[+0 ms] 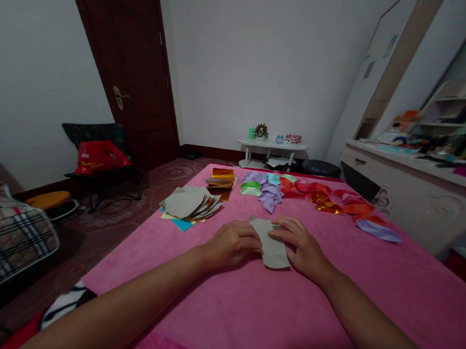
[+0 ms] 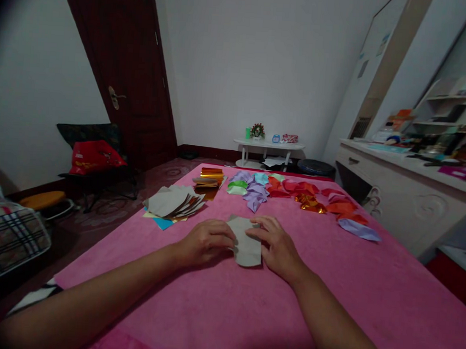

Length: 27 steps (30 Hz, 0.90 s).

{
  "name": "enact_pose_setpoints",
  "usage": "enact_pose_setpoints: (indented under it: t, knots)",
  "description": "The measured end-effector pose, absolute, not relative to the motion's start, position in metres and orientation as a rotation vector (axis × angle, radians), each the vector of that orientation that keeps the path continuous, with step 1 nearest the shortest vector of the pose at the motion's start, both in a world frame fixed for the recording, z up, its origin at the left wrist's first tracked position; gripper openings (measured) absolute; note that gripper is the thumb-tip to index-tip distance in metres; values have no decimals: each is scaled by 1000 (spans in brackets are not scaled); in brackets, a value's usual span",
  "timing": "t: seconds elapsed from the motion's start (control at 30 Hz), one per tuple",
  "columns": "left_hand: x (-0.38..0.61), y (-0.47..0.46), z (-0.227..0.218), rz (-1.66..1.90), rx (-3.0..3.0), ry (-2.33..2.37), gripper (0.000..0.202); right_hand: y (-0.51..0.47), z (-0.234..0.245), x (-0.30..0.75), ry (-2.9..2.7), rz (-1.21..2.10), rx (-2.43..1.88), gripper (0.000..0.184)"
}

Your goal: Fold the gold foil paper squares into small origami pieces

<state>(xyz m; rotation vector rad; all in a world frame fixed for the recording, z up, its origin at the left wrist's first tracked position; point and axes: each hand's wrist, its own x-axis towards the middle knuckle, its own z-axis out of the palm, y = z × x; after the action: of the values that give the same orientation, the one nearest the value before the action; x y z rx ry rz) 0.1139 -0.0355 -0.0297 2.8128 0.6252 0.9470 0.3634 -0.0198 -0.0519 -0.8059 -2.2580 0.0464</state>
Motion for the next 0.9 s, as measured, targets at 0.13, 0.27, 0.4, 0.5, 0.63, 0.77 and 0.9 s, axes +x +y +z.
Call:
enact_pose_setpoints:
  t: [0.13,0.27,0.4,0.5,0.63,0.77,0.9]
  knots:
    - [106,-37,-41,986,2636,724,23,-26,-50,361,-2307,173,-774,40]
    - [108,-38,-45,945,2489,713,19,-30,-47,356,-2312,345,-834,26]
    - [111,-33,-47,929,2394,792,30,-30,-46,353,-2197,575,-919,20]
    - [110,-27,-49,958,2257,807,19,-29,-48,350,-2102,679,-934,18]
    - [107,-18,-51,987,2002,868,28,-26,-48,344,-1986,791,-993,18]
    - [105,-15,-50,986,1937,934,34,-19,-48,339,-1900,817,-1030,16]
    - [107,-14,-51,1031,1949,1048,32,-3,-55,331,-1801,701,-1159,18]
